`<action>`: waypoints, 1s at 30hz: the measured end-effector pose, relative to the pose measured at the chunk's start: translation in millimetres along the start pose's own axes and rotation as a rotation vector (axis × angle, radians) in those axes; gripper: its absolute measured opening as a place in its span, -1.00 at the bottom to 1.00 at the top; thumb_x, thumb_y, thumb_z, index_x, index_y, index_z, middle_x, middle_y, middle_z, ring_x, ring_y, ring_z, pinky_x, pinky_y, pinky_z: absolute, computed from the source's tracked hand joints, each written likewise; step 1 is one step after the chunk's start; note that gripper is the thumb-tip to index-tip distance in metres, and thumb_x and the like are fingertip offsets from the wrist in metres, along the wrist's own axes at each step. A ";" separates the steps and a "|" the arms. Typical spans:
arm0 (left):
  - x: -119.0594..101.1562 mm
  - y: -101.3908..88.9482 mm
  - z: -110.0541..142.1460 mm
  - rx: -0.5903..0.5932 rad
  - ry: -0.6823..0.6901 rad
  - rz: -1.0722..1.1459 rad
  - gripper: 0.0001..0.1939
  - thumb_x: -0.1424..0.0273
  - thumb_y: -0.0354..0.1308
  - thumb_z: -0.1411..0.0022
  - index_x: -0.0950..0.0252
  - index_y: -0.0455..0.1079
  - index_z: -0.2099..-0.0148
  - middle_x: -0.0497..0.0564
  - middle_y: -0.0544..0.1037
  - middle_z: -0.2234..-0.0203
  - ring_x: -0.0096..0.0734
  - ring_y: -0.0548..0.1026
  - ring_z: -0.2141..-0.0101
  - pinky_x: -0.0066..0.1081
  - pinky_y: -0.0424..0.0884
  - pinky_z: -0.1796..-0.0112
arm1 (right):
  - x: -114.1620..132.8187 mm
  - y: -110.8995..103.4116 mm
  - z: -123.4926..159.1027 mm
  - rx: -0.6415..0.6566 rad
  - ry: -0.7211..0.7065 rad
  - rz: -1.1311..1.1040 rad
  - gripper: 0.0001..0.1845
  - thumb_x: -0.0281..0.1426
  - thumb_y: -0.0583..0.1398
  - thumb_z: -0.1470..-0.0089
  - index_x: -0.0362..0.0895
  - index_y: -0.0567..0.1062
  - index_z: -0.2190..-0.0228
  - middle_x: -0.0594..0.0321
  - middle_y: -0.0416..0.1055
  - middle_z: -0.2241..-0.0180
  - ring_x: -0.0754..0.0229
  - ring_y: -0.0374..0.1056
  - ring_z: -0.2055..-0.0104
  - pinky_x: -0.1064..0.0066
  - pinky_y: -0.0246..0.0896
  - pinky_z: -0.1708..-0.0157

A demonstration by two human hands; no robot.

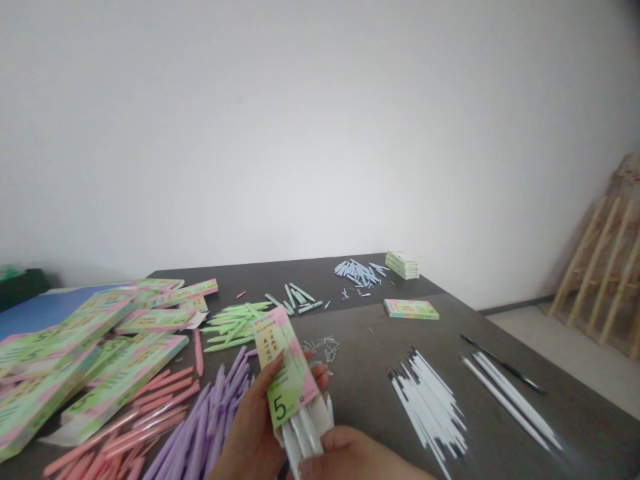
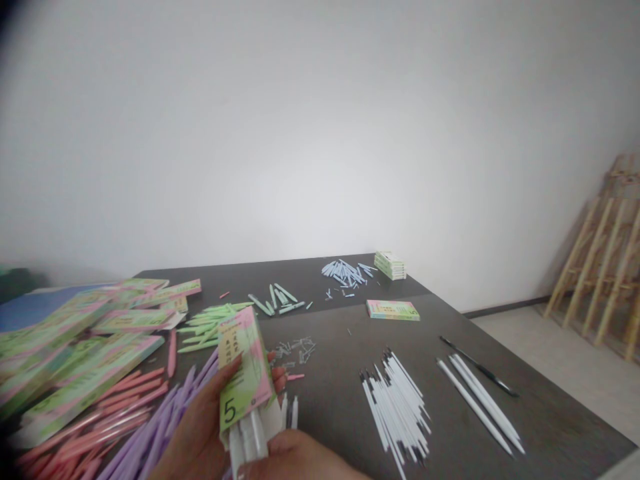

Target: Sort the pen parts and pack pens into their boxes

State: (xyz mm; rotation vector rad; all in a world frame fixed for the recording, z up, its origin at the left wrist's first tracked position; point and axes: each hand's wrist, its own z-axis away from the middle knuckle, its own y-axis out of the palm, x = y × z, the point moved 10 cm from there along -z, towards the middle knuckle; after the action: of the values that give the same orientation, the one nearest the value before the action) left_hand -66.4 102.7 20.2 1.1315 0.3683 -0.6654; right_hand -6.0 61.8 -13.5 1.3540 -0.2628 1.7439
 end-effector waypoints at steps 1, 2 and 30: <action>2.9 0.2 0.2 -0.001 -0.008 0.000 -0.67 0.40 0.07 -0.13 0.45 0.31 0.06 0.29 0.58 0.40 -0.14 0.56 0.42 -0.21 0.46 0.36 | 0.2 -0.8 -3.8 -0.025 -0.001 -0.013 -0.53 -0.18 0.33 0.51 -0.35 0.51 0.58 0.27 0.34 0.69 0.43 0.18 0.68 0.57 -0.03 0.63; 6.1 -0.1 0.2 -0.001 -0.018 -0.009 -0.67 0.42 0.08 -0.12 0.47 0.30 0.06 0.29 0.58 0.40 -0.14 0.56 0.41 -0.22 0.46 0.35 | -0.1 -1.1 -7.9 -0.043 -0.003 -0.040 -0.50 -0.15 0.34 0.56 -0.34 0.49 0.61 0.26 0.35 0.68 0.40 0.21 0.68 0.55 0.01 0.62; -15.5 -10.1 4.7 -0.048 -0.026 0.095 -0.75 0.45 0.03 -0.09 0.53 0.36 0.21 0.18 0.56 0.58 -0.12 0.55 0.53 -0.24 0.48 0.53 | 98.0 30.0 24.5 -0.354 -0.653 0.747 -0.56 -0.44 0.26 0.19 -0.07 0.43 0.16 0.41 0.35 0.62 0.38 0.20 0.66 0.60 0.06 0.63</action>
State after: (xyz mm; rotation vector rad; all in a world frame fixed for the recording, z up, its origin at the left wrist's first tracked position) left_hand -84.9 100.4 24.0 1.0872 0.3045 -0.5842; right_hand -12.7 78.5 90.3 1.6237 -1.5251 1.6224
